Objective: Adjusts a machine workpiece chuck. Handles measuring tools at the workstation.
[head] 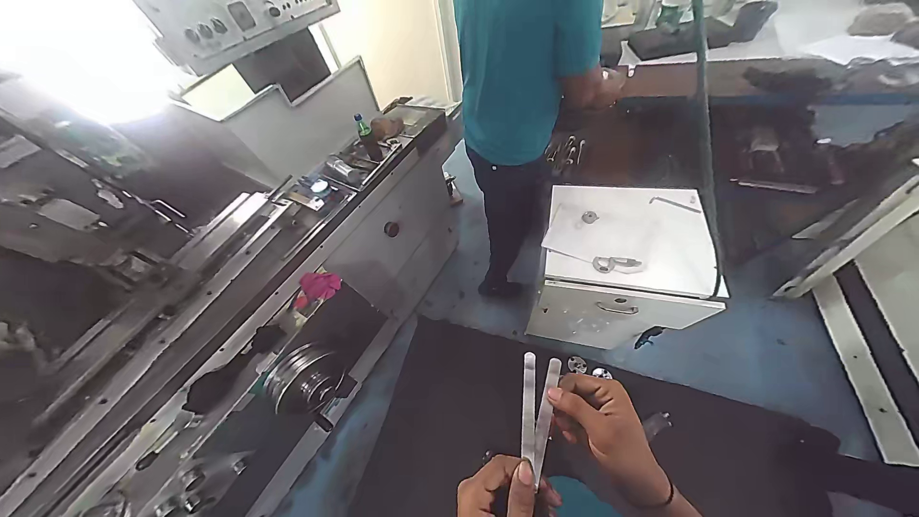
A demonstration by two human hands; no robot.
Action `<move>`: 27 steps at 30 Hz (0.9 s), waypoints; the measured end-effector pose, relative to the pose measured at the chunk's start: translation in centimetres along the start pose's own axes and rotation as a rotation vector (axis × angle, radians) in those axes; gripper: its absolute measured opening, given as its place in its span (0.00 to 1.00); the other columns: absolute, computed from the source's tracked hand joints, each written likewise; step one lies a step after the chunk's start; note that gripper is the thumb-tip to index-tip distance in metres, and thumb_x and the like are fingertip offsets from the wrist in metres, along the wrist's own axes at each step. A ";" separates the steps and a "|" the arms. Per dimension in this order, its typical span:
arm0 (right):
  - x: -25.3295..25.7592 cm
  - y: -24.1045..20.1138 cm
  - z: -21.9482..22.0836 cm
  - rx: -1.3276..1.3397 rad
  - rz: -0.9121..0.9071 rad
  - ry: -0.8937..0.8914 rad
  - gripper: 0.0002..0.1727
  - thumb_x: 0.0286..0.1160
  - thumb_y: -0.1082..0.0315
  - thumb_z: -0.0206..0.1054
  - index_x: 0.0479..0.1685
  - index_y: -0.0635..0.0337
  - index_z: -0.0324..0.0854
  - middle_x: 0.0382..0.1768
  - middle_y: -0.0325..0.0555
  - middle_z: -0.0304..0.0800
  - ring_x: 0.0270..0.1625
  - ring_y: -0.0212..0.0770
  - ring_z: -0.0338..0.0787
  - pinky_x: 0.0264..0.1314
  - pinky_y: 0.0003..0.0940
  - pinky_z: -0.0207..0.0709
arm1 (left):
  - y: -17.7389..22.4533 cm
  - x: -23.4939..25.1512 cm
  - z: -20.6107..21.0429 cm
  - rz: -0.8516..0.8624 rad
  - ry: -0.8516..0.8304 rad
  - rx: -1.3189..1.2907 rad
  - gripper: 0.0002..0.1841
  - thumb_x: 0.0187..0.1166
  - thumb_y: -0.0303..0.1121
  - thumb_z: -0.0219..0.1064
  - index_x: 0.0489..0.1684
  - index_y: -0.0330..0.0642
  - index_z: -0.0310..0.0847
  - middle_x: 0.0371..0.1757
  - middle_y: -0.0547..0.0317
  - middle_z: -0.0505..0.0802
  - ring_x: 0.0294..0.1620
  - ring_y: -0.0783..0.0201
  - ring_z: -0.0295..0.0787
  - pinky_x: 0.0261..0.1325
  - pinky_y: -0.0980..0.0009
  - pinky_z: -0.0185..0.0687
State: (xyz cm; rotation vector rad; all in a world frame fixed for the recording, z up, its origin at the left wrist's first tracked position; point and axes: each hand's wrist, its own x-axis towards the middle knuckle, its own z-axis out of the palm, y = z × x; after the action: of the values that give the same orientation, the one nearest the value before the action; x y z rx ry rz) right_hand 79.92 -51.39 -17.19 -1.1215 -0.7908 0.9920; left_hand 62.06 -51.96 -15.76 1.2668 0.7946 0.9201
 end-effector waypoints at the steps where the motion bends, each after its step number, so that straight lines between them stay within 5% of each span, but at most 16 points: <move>1: 0.3 0.2 0.0 0.001 0.003 0.006 0.14 0.78 0.71 0.65 0.23 0.50 0.87 0.17 0.28 0.87 0.18 0.21 0.83 0.20 0.16 0.77 | 0.0 0.4 0.0 -0.012 0.001 0.007 0.13 0.88 0.27 0.57 0.35 0.33 0.87 0.30 0.56 0.97 0.28 0.68 0.95 0.35 0.71 0.94; 27: 22.2 0.7 -8.3 0.075 0.082 -0.135 0.13 0.79 0.69 0.65 0.24 0.49 0.86 0.17 0.26 0.86 0.18 0.21 0.83 0.22 0.18 0.78 | -0.5 20.6 6.7 -0.031 0.101 0.187 0.12 0.87 0.26 0.59 0.35 0.32 0.87 0.30 0.57 0.97 0.29 0.69 0.95 0.37 0.71 0.94</move>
State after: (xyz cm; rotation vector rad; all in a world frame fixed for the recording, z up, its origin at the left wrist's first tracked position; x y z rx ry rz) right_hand 95.42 -33.55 -19.38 -1.0367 -0.8141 1.1670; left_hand 76.96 -36.31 -15.21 1.3743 0.9959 0.9061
